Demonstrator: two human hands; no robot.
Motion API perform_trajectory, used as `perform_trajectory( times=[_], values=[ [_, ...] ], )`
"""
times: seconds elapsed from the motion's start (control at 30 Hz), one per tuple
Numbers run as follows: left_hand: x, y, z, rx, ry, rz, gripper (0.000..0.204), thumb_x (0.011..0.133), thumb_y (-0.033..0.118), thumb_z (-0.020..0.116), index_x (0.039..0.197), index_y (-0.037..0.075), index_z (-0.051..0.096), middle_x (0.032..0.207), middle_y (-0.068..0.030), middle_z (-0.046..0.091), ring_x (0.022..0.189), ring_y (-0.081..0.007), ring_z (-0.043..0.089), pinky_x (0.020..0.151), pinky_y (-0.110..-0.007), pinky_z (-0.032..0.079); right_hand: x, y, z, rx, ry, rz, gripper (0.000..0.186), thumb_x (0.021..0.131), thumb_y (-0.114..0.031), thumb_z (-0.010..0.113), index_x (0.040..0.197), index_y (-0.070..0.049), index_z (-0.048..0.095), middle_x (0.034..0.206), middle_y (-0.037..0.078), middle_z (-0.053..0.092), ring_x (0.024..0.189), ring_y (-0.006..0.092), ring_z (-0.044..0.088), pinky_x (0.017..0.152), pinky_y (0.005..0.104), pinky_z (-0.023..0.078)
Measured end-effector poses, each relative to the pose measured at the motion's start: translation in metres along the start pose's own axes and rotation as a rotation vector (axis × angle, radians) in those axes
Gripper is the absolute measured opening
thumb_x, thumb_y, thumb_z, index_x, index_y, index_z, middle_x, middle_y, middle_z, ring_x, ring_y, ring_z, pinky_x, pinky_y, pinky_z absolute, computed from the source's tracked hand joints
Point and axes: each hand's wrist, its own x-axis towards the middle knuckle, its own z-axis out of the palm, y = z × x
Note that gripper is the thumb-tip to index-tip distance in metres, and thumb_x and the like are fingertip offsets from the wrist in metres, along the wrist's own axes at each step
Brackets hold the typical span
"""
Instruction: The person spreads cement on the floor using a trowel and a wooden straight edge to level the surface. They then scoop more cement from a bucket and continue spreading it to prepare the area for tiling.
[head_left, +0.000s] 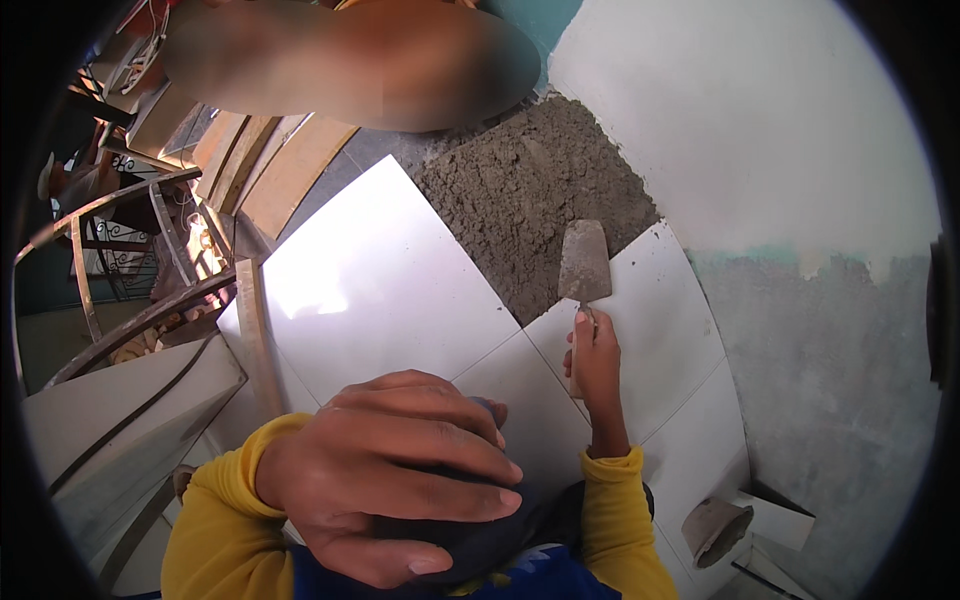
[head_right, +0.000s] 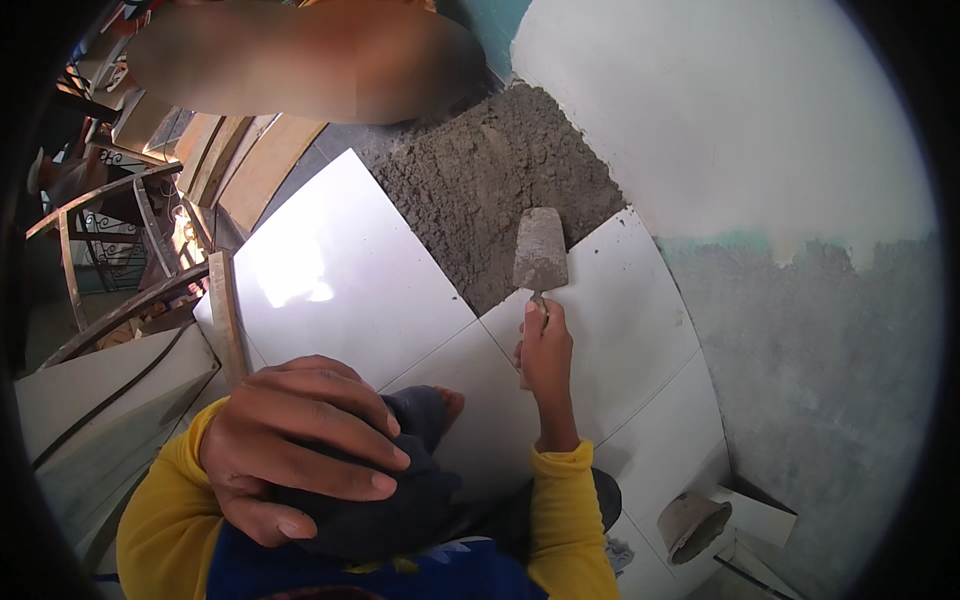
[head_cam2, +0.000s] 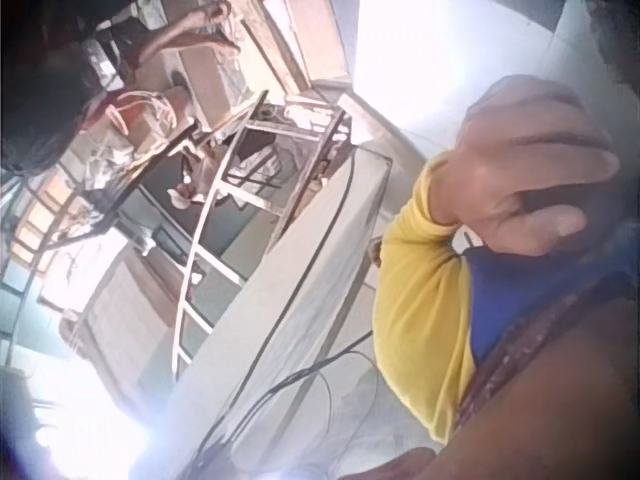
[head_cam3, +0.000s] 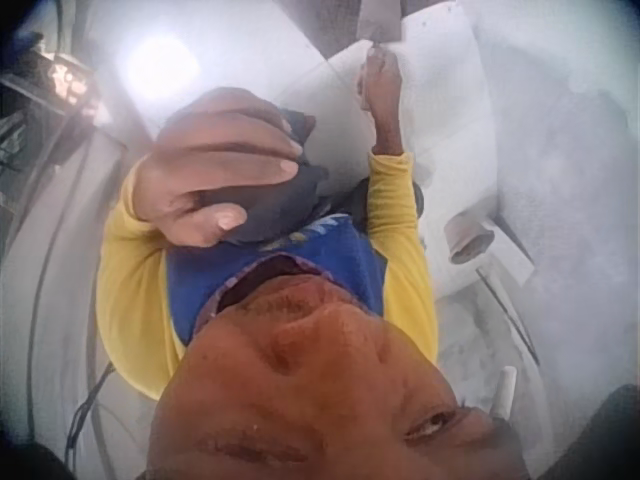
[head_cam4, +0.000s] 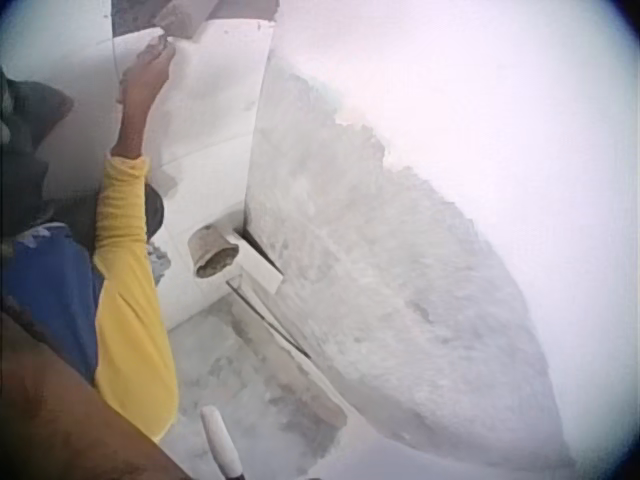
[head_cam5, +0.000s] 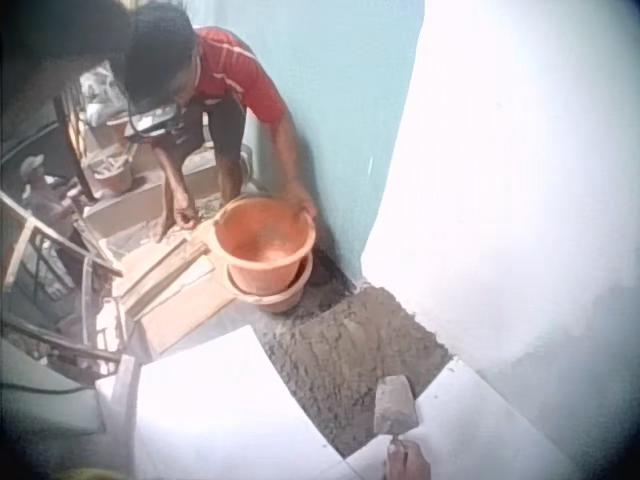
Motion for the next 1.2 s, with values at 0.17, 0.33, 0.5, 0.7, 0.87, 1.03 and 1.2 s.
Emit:
perform_trajectory(
  times=[0.17,0.33,0.5,0.7,0.87,1.03,1.2],
  values=[
    [0.000,-0.005,-0.002,-0.015,0.006,-0.015,0.044,0.092,0.037,0.066,0.110,0.001,0.082,0.110,-0.0211,0.079,0.095,-0.0393,0.076,0.081,-0.047,0.058,0.067,-0.018,0.018,-0.145,-0.039,-0.025,0.047,0.111,-0.036,0.054,0.138,0.002,0.060,0.078,0.010,0.064,0.052,0.0165,0.062,0.046,0.0335,0.051],
    [-0.007,-0.008,-0.011,-0.022,0.017,-0.055,0.043,0.091,0.036,0.066,0.111,0.001,0.083,0.109,-0.0210,0.079,0.096,-0.0393,0.076,0.081,-0.047,0.058,0.078,-0.026,0.001,-0.175,-0.077,-0.026,0.043,0.111,-0.039,0.054,0.130,-0.002,0.064,0.079,0.006,0.061,0.052,0.0139,0.058,0.045,0.0314,0.049],
    [-0.002,-0.015,-0.012,-0.060,0.038,-0.043,0.043,0.091,0.035,0.065,0.110,0.000,0.083,0.108,-0.0212,0.079,0.095,-0.0396,0.076,0.080,-0.046,0.059,0.140,-0.023,-0.049,-0.055,0.029,-0.046,0.043,0.110,-0.039,0.055,0.131,-0.003,0.065,0.075,0.006,0.061,0.050,0.0134,0.059,0.044,0.0320,0.049],
    [0.001,-0.020,-0.015,-0.081,0.031,-0.065,0.044,0.093,0.035,0.065,0.111,-0.001,0.082,0.107,-0.0219,0.079,0.095,-0.0397,0.076,0.078,-0.047,0.059,0.107,-0.026,-0.006,-0.206,-0.212,-0.037,0.046,0.110,-0.039,0.056,0.129,0.003,0.064,0.075,0.007,0.062,0.051,0.0131,0.060,0.046,0.0310,0.049],
    [0.011,-0.023,-0.015,-0.113,0.016,-0.071,0.043,0.094,0.035,0.065,0.111,-0.002,0.082,0.109,-0.0226,0.078,0.095,-0.0401,0.076,0.080,-0.047,0.059,0.080,-0.016,0.016,-0.029,-0.258,0.029,0.041,0.111,-0.040,0.054,0.125,-0.002,0.063,0.078,0.005,0.060,0.052,0.0123,0.058,0.045,0.0310,0.048],
    [0.011,-0.027,-0.017,-0.130,0.013,-0.100,0.045,0.097,0.036,0.064,0.112,-0.002,0.081,0.111,-0.0227,0.078,0.096,-0.0406,0.075,0.082,-0.047,0.059,0.077,-0.039,0.037,0.301,-0.167,0.080,0.041,0.110,-0.038,0.057,0.127,-0.001,0.060,0.081,0.004,0.058,0.053,0.0117,0.056,0.045,0.0301,0.048],
    [0.016,-0.029,-0.024,-0.128,0.020,-0.135,0.044,0.098,0.035,0.062,0.112,-0.002,0.082,0.111,-0.0223,0.079,0.098,-0.0403,0.075,0.084,-0.048,0.059,0.128,-0.094,0.079,0.537,-0.174,-0.028,0.026,0.106,-0.031,0.067,0.116,-0.008,0.060,0.083,0.001,0.056,0.058,0.0113,0.057,0.049,0.0285,0.049]
  ],
)
